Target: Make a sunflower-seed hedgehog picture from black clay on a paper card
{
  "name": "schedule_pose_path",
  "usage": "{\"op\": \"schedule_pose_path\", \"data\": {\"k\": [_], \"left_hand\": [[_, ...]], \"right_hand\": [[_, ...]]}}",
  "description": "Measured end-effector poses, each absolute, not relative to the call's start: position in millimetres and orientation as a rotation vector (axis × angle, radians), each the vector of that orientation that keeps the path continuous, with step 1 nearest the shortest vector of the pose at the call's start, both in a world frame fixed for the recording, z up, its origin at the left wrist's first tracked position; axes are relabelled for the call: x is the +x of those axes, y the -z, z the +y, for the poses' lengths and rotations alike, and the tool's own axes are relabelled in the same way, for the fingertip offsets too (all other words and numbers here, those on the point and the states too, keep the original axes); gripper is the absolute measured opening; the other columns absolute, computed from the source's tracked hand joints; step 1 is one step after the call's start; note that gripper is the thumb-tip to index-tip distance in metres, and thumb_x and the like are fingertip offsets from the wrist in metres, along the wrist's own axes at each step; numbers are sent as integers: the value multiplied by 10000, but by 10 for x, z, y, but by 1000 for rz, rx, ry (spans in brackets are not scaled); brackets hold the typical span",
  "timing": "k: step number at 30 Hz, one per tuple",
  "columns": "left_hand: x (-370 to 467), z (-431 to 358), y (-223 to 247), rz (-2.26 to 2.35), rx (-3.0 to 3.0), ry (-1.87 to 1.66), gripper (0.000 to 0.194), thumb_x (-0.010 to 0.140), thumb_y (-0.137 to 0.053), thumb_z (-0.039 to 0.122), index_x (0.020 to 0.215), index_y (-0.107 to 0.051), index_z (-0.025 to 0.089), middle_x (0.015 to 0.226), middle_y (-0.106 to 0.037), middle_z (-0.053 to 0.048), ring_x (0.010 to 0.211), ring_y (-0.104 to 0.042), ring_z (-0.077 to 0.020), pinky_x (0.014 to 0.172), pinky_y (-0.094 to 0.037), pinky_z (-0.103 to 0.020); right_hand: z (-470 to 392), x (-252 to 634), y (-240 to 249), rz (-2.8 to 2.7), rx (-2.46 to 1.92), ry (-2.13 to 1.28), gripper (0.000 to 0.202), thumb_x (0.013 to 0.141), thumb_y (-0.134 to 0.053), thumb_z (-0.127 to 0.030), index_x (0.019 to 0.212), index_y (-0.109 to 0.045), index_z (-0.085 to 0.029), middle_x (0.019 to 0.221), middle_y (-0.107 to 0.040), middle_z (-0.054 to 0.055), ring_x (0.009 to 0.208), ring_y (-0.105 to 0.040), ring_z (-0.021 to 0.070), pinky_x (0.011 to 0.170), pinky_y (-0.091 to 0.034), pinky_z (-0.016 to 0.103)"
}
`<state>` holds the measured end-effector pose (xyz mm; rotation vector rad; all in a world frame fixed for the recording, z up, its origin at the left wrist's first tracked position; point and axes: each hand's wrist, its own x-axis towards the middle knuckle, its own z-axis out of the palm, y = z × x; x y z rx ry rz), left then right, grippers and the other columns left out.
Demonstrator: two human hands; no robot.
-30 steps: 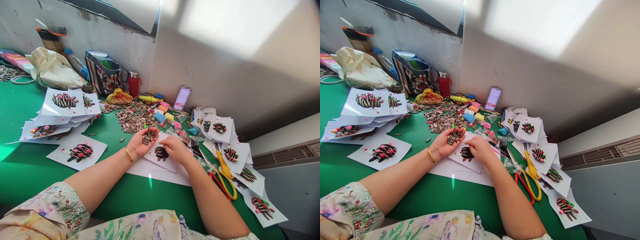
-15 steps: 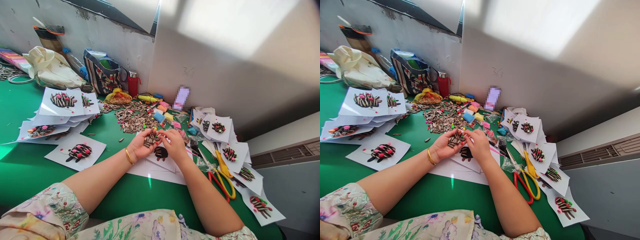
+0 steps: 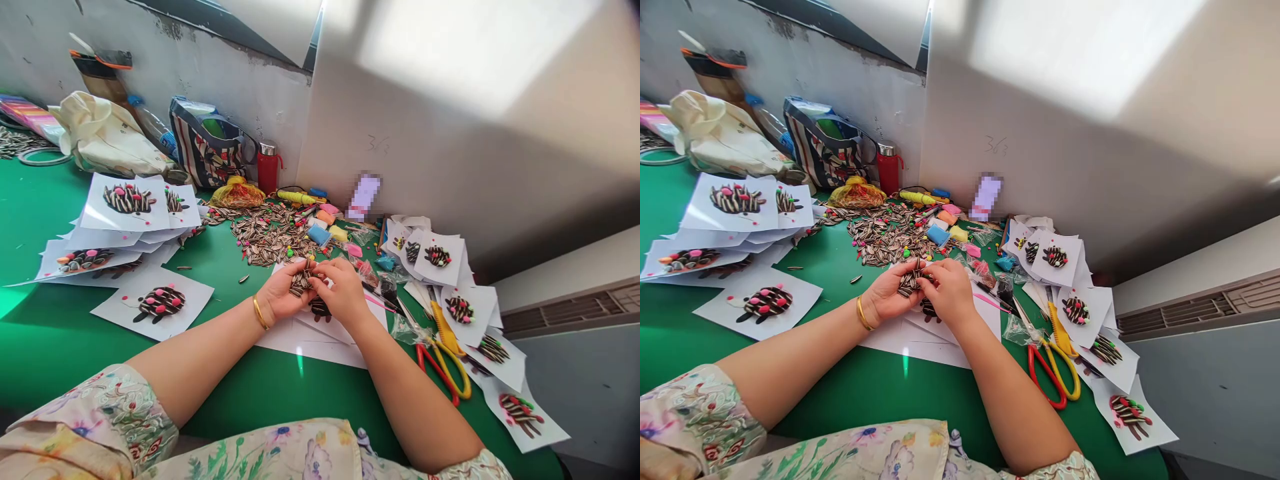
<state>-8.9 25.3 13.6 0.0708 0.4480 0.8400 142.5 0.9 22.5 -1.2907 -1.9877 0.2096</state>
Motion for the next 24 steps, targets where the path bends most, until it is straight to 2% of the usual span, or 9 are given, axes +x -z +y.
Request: {"op": "schedule_pose_path", "data": {"k": [4, 8, 12, 15, 20, 24], "left_hand": [[-87, 256, -109, 452, 68, -838, 194, 945, -476, 147, 848, -642, 120, 755, -672, -54, 679, -661, -134, 629, -578, -235], [-95, 248, -124, 501, 121, -838, 175, 942, -485, 163, 859, -637, 136, 816, -700, -57, 720, -685, -163, 676, -600, -307], [-96, 228, -182, 505, 118, -842, 171, 941, -481, 157, 850, -624, 139, 891, -725, -75, 751, -700, -173, 673, -600, -301], [-103, 230, -205, 507, 105, -863, 169, 941, -481, 160, 844, -618, 137, 978, -730, -107, 818, -711, -198, 712, -606, -327], [-139, 303, -143, 478, 28, -942, 131, 934, -491, 152, 891, -614, 138, 1046, -716, -119, 1020, -687, -228, 867, -585, -381], [-155, 349, -92, 520, 4, -967, 125, 931, -485, 139, 909, -608, 133, 1012, -713, -119, 1011, -691, -219, 897, -574, -394]], "right_hand": [[28, 1404, -202, -1979, -1298, -242, 80, 862, -636, -222, 853, -716, -222, 902, -633, 52, 909, -588, 213, 844, -458, 365], [38, 1433, -199, -1903, -1321, -288, 121, 869, -594, -206, 822, -705, -219, 852, -620, 39, 865, -581, 196, 808, -459, 344], [37, 1467, -214, -1837, -1334, -343, 132, 867, -582, -232, 806, -698, -215, 832, -613, 33, 825, -571, 184, 767, -456, 323], [42, 1515, -214, -1783, -1342, -395, 130, 857, -584, -260, 805, -693, -212, 834, -624, 34, 820, -569, 182, 757, -459, 317], [55, 1700, -173, -1732, -1370, -475, 142, 828, -575, -297, 796, -677, -204, 812, -646, 32, 762, -568, 173, 727, -467, 312], [41, 1819, -118, -1756, -1455, -649, 131, 777, -606, -312, 785, -680, -204, 820, -689, 30, 754, -618, 186, 680, -490, 309]]}}
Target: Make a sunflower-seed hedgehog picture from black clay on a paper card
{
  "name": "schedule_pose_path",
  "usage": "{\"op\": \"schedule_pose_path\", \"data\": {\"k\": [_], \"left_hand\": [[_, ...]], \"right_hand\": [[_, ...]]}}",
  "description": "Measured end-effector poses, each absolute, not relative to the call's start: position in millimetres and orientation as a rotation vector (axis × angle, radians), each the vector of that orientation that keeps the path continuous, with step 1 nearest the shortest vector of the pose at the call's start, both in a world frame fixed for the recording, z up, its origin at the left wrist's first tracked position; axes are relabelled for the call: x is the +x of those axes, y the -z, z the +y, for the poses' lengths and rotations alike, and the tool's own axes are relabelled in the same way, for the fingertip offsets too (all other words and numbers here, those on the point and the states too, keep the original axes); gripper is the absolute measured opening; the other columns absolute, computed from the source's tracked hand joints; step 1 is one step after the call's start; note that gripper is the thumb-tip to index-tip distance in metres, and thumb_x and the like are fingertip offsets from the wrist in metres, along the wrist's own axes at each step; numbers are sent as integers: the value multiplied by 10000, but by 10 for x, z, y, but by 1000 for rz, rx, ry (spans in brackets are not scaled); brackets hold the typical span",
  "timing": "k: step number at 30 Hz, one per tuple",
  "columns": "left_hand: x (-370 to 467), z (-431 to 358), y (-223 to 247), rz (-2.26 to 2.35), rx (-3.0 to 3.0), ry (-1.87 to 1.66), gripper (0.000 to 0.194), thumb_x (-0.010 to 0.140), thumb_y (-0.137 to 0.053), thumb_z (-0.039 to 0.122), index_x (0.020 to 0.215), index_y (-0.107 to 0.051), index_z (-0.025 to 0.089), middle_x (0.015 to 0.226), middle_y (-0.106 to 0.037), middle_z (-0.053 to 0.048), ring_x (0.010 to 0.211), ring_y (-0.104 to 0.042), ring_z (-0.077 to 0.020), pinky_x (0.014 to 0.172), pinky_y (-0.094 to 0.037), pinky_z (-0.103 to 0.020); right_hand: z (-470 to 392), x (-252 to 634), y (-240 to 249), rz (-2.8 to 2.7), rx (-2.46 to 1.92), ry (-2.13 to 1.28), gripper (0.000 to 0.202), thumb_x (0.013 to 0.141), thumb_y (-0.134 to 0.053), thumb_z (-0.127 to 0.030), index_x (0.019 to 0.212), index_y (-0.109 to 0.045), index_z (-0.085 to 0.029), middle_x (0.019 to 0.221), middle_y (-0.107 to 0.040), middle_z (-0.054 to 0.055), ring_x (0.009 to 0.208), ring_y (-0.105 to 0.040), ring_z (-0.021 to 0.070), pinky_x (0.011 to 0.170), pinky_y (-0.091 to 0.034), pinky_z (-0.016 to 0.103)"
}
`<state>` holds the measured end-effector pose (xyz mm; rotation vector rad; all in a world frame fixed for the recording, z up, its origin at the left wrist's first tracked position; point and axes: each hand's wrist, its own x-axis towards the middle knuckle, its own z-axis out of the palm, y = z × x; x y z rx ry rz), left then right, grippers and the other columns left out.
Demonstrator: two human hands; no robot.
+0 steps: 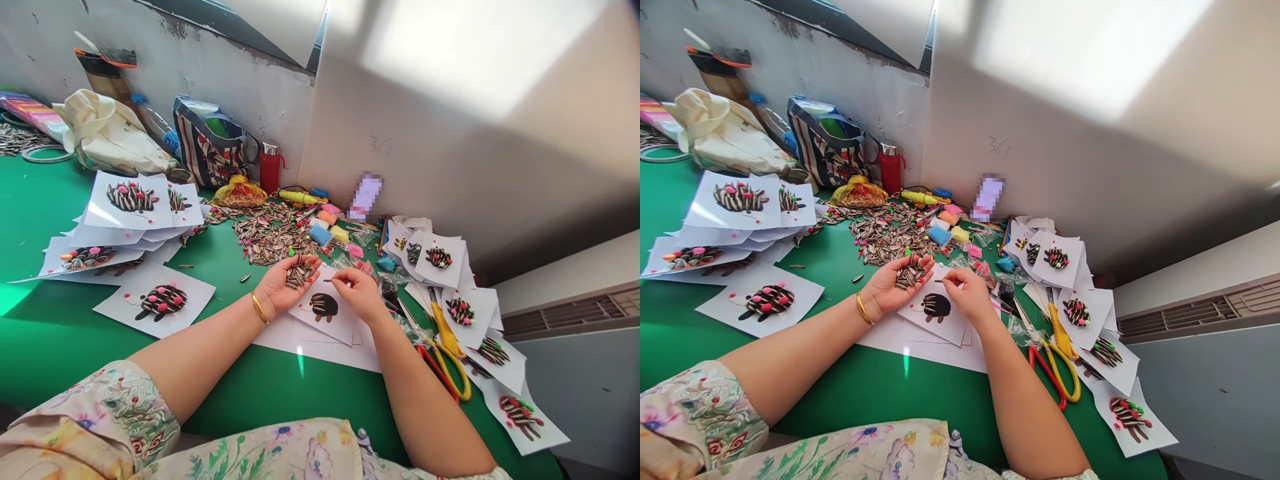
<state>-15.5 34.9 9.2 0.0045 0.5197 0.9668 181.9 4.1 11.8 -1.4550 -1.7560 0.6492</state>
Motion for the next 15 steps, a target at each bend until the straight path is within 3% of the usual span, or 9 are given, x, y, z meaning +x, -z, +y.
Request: {"op": "schedule_pose_path", "data": {"k": [7, 15], "left_hand": [[-153, 348, -80, 538, 2, -972, 128, 933, -487, 144, 893, -608, 135, 1015, -714, -111, 1017, -689, -221, 865, -586, -371], [-153, 341, -92, 531, -4, -956, 139, 935, -476, 141, 888, -607, 136, 993, -717, -107, 989, -697, -213, 875, -582, -380]], "right_hand": [[-19, 1724, -24, -1591, -1371, -1420, 199, 848, -544, -370, 959, -607, -217, 628, -673, 5, 474, -661, 203, 411, -510, 305], [-21, 1707, 1, -1744, -1307, -1328, 223, 878, -519, -341, 921, -674, -188, 805, -703, 52, 497, -686, 170, 397, -519, 248]]}}
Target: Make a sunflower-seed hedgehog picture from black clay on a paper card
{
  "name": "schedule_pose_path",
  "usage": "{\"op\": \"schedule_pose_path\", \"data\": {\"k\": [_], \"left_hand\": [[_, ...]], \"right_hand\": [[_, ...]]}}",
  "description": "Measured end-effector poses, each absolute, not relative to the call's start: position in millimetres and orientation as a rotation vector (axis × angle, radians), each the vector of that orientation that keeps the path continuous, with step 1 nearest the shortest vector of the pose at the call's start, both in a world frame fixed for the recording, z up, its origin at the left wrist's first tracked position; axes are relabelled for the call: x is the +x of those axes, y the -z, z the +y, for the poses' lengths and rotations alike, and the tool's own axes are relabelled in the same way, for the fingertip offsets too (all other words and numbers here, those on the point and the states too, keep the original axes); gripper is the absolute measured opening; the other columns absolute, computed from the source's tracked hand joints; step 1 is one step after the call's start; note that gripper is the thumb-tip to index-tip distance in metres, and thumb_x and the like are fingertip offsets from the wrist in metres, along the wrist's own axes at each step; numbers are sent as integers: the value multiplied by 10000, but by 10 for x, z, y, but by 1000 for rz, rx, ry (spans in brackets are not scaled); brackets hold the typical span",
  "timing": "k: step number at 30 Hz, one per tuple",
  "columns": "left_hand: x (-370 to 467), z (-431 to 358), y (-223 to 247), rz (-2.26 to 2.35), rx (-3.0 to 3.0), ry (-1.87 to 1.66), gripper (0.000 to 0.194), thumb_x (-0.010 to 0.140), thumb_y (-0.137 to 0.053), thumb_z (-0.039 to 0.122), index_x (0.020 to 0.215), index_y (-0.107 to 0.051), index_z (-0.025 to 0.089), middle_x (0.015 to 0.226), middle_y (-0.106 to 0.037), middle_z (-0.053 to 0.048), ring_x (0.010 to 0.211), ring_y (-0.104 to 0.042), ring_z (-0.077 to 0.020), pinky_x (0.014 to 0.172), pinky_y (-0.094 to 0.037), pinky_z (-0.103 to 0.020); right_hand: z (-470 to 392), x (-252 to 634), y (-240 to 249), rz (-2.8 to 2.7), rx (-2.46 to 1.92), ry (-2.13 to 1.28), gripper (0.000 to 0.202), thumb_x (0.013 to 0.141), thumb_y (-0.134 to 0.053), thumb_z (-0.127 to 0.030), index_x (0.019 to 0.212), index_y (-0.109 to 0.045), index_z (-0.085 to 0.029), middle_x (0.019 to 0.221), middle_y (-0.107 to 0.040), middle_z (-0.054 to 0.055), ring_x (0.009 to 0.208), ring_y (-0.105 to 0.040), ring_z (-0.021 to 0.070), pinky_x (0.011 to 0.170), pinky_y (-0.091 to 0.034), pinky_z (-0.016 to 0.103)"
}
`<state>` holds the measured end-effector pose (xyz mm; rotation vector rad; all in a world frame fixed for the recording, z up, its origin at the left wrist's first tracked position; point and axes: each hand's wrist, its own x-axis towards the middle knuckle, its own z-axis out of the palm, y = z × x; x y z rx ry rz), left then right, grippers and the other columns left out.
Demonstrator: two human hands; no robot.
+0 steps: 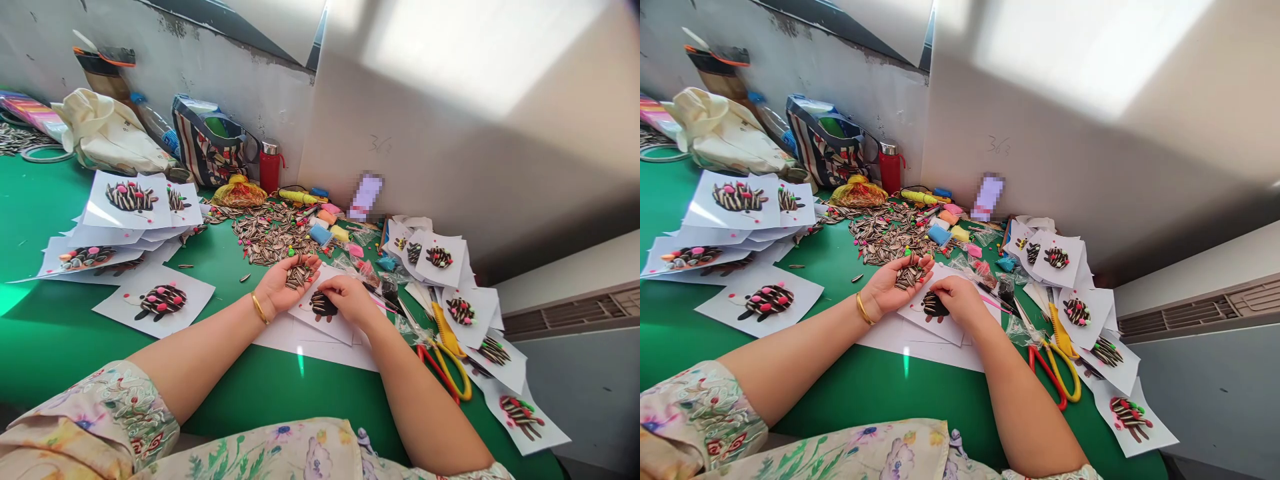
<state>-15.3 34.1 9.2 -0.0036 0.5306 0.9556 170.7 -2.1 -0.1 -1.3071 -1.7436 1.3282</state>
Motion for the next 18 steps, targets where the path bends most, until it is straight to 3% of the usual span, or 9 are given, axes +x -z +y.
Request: {"op": "schedule_pose_path", "data": {"k": [7, 18], "left_hand": [[-152, 349, -76, 533, 1, -952, 130, 929, -488, 148, 892, -612, 140, 984, -720, -107, 1000, -695, -215, 857, -586, -371], [-152, 344, -84, 534, 6, -950, 121, 922, -497, 143, 884, -612, 136, 978, -720, -103, 997, -696, -218, 864, -582, -374]], "right_hand": [[-11, 1698, -72, -1996, -1330, -1207, 270, 908, -447, -229, 884, -710, -175, 687, -701, 29, 458, -643, 111, 434, -489, 191], [13, 1706, -87, -2239, -1320, -898, 302, 881, -426, -132, 882, -728, -151, 872, -681, 50, 439, -591, 44, 444, -480, 159]]}}
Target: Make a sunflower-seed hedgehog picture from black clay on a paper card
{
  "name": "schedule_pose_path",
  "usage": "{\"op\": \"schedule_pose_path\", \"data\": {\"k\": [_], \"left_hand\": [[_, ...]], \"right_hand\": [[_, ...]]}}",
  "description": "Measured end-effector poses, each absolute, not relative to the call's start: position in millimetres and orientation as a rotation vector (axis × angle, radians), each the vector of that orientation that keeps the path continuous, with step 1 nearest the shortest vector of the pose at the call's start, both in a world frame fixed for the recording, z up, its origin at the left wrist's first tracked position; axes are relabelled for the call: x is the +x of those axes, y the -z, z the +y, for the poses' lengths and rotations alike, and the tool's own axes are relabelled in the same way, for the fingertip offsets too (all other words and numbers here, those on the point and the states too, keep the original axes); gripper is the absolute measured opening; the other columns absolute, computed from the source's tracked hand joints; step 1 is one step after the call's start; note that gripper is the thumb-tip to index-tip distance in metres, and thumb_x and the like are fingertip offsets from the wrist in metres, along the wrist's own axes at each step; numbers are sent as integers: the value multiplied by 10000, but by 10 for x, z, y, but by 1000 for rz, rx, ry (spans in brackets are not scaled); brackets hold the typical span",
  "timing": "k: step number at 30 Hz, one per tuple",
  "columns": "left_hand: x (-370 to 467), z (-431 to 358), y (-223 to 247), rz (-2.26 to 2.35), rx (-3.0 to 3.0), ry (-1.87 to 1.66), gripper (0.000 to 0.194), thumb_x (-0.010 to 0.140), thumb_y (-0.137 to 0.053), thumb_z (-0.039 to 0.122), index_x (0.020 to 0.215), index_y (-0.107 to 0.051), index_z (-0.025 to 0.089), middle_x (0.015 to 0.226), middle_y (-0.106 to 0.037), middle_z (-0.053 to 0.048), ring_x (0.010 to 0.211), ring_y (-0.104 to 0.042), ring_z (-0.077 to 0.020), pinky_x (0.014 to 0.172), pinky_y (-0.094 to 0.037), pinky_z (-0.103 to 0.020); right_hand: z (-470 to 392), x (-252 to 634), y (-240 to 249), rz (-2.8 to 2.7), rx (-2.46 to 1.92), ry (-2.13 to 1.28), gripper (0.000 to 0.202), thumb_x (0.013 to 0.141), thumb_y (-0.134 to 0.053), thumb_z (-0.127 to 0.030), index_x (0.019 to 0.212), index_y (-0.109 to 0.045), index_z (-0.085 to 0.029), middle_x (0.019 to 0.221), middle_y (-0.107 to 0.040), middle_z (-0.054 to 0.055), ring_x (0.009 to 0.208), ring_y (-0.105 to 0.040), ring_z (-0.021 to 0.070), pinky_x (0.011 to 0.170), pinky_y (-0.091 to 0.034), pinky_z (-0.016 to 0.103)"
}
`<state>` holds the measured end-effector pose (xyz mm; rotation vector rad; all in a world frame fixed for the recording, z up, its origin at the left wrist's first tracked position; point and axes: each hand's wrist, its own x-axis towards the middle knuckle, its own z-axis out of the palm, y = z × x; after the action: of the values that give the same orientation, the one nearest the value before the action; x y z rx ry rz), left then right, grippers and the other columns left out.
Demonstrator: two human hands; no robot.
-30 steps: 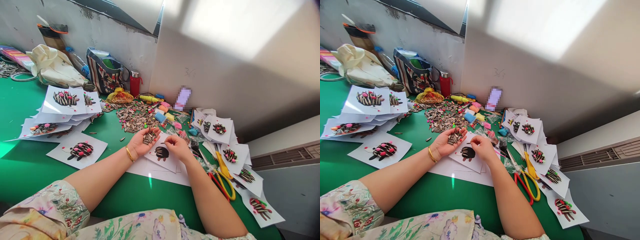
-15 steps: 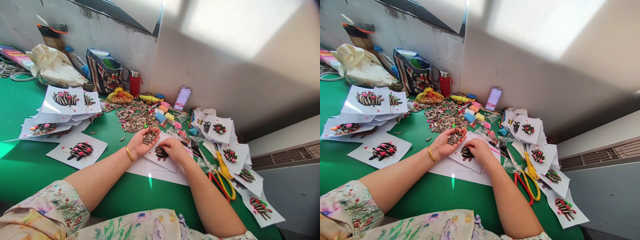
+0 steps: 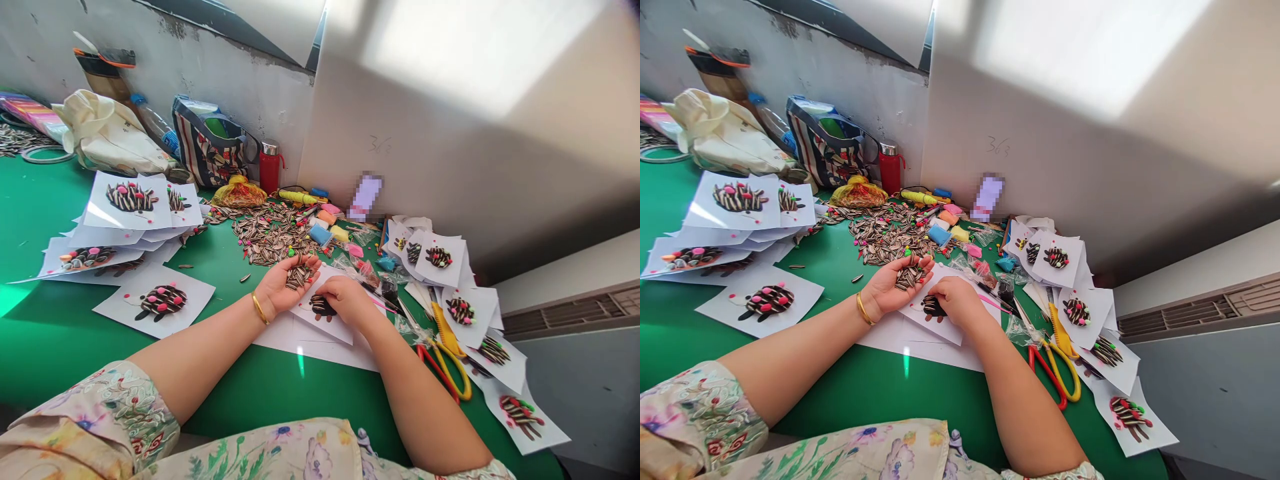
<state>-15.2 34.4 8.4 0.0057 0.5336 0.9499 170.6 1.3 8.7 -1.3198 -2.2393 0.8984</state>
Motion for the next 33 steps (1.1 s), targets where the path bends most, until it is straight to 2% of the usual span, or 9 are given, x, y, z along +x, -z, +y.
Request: {"op": "schedule_pose_path", "data": {"k": [7, 10, 12, 15, 21, 26, 29, 33], "left_hand": [[-152, 346, -67, 524, -2, -948, 121, 923, -497, 149, 892, -614, 139, 980, -719, -107, 988, -700, -216, 889, -576, -391], [-153, 342, -67, 520, -2, -947, 121, 923, -497, 150, 892, -613, 140, 990, -718, -106, 997, -696, -217, 895, -572, -391], [-154, 338, -68, 511, -2, -947, 131, 928, -490, 154, 887, -613, 137, 1003, -717, -107, 1004, -693, -220, 900, -569, -394], [-154, 335, -63, 497, 9, -947, 144, 933, -486, 161, 882, -618, 136, 1009, -717, -105, 1000, -692, -223, 887, -572, -386], [-145, 340, -44, 424, 71, -873, 155, 923, -492, 166, 937, -642, 132, 971, -721, -108, 897, -706, -204, 714, -590, -300], [-113, 314, -83, 448, 97, -861, 184, 926, -480, 162, 941, -658, 119, 890, -726, -101, 727, -697, -160, 580, -554, -227], [-97, 302, -97, 472, 68, -869, 166, 922, -493, 143, 948, -654, 119, 863, -723, -79, 636, -666, -117, 526, -524, -187], [-92, 298, -95, 459, 24, -854, 155, 936, -492, 154, 946, -642, 116, 861, -718, -77, 610, -651, -108, 512, -522, -182]], "right_hand": [[9, 1689, -119, -2294, -1309, -856, 320, 860, -429, -69, 884, -734, -164, 821, -676, 24, 433, -569, 39, 453, -478, 161], [6, 1709, -117, -2331, -1321, -800, 332, 883, -430, -86, 942, -740, -187, 839, -677, 19, 436, -556, 40, 489, -490, 181], [7, 1737, -114, -2369, -1325, -673, 322, 886, -460, -107, 990, -745, -213, 883, -683, 26, 509, -588, 65, 559, -513, 214], [0, 1769, -122, -2365, -1317, -409, 289, 866, -526, -126, 1000, -755, -242, 911, -690, 38, 736, -640, 144, 714, -522, 283], [-64, 1619, -177, -2202, -1210, -251, 211, 892, -581, -226, 1036, -733, -256, 935, -677, 51, 904, -606, 202, 813, -491, 336], [-43, 1429, -167, -2267, -1180, -188, 310, 900, -576, -195, 1191, -672, -244, 1009, -672, 75, 971, -588, 228, 864, -476, 369], [-10, 1390, -140, -2291, -1188, -169, 250, 901, -583, -191, 1110, -713, -238, 963, -675, 76, 958, -591, 233, 843, -477, 364], [-3, 1388, -122, -2159, -1189, -221, 196, 901, -591, -187, 1015, -742, -239, 900, -676, 61, 920, -607, 215, 837, -485, 347]]}}
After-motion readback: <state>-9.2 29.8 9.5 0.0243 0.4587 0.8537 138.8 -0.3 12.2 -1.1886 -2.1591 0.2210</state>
